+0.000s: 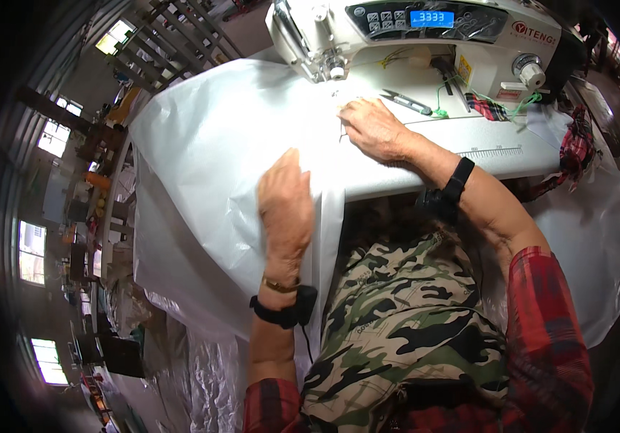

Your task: The recorder is using an industrial sewing machine to stitch together large pieces of white plastic or synthetic fabric.

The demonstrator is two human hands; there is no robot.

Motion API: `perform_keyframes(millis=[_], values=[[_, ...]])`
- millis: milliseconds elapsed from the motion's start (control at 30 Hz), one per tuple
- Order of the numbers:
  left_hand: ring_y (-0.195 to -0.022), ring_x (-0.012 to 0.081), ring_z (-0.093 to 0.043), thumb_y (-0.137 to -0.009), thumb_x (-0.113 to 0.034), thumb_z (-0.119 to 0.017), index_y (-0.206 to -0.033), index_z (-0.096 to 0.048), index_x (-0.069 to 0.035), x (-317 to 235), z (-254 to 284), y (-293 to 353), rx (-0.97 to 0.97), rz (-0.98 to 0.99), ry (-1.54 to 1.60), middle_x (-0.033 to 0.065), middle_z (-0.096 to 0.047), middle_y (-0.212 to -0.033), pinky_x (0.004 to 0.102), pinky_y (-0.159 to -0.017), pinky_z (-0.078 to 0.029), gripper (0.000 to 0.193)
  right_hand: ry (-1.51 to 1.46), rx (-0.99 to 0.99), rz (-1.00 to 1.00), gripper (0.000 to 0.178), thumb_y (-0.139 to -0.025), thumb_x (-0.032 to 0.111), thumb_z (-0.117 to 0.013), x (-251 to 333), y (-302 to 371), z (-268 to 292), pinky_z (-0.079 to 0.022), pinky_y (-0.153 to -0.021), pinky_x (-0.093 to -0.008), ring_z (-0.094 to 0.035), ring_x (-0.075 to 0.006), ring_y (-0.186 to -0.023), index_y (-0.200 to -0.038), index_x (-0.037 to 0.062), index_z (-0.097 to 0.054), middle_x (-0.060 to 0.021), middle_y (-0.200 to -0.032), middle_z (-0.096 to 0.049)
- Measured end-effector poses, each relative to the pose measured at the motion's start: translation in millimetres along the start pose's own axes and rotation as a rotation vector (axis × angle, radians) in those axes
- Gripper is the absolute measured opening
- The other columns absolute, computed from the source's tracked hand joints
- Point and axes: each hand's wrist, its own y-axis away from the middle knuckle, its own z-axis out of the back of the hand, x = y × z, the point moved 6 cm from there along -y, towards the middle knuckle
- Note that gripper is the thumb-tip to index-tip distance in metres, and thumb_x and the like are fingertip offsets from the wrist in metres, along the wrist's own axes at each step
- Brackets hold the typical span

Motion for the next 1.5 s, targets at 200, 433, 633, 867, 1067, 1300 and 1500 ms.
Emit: perform_keyframes(millis=[200, 433, 633, 867, 1067, 1300, 1500], values=[[-0.135, 0.0293, -0.046, -0.101, -0.038, -0.050, -0.131, -0.057, -0.001, 135, 8, 25, -0.009, 0.088, -0.098, 0.0162, -0.055, -0.139, 0.0473, -0.114, -0.030, 0.048, 0.005, -0.390, 0.176, 0.020, -0.083, 0.012, -0.060, 44, 16, 31, -0.051, -0.077, -0.0424, -0.062, -0.0354, -0.084, -0.100, 0.0013, -0.060, -0.0166, -0.090, -0.063], [-0.137, 0.0281, -0.044, -0.099, -0.057, -0.044, -0.132, -0.057, -0.002, 167, 7, 8, 0.113, 0.103, -0.027, 0.0159, -0.056, -0.138, 0.0465, -0.116, -0.029, 0.066, -0.070, 0.477, 0.416, 0.019, -0.084, 0.009, -0.057, 182, 106, -62, -0.051, -0.046, -0.0420, -0.066, -0.0315, -0.053, -0.101, -0.0008, -0.055, -0.0109, -0.057, -0.059], [-0.133, 0.0287, -0.048, -0.098, -0.053, -0.049, -0.128, -0.060, -0.001, 163, 6, 9, 0.062, 0.041, -0.019, 0.0156, -0.059, -0.135, 0.0445, -0.113, -0.034, 0.061, -0.198, 0.463, 0.490, 0.007, -0.085, 0.011, -0.058, 206, 122, -42, -0.048, -0.048, -0.0385, -0.061, -0.0264, -0.050, -0.086, 0.0042, -0.056, -0.0084, -0.054, -0.055], [-0.129, 0.0312, -0.051, -0.098, -0.050, -0.052, -0.128, -0.060, -0.001, 169, 11, 12, 0.049, -0.003, -0.023, 0.0155, -0.060, -0.133, 0.0439, -0.112, -0.035, 0.058, -0.419, 0.071, 0.448, 0.024, -0.074, 0.020, -0.072, 149, 165, 80, -0.045, -0.060, -0.0382, -0.057, -0.0283, -0.062, -0.093, 0.0115, -0.061, -0.0048, -0.069, -0.059], [-0.119, 0.0350, -0.056, -0.098, -0.038, -0.057, -0.126, -0.060, 0.000, 156, 22, 20, 0.104, 0.203, 0.087, 0.0184, -0.059, -0.132, 0.0419, -0.106, -0.042, 0.047, 0.006, 0.647, -0.144, 0.022, -0.090, 0.026, -0.066, 83, 225, -5, -0.052, -0.067, -0.0455, -0.066, -0.0355, -0.070, -0.106, 0.0113, -0.067, -0.0158, -0.075, -0.067], [-0.089, 0.0334, -0.066, -0.087, -0.003, -0.065, -0.103, -0.065, 0.003, 0, 22, 78, -0.108, -0.106, 0.238, 0.0182, -0.067, -0.099, 0.0388, -0.079, -0.052, 0.016, -0.419, 0.354, -0.200, 0.035, -0.094, 0.034, -0.060, 134, 144, 3, -0.053, -0.071, -0.0469, -0.067, -0.0379, -0.075, -0.092, 0.0011, -0.073, -0.0209, -0.075, -0.068], [-0.087, 0.0318, -0.061, -0.079, -0.011, -0.075, -0.103, -0.060, -0.001, 3, -17, 157, 0.151, 0.146, 0.206, 0.0145, -0.061, -0.096, 0.0391, -0.076, -0.049, 0.030, -0.249, 0.662, -0.217, 0.043, -0.090, 0.039, -0.064, 131, 136, -76, -0.052, -0.081, -0.0456, -0.068, -0.0381, -0.084, -0.090, -0.0030, -0.073, -0.0224, -0.082, -0.070]])
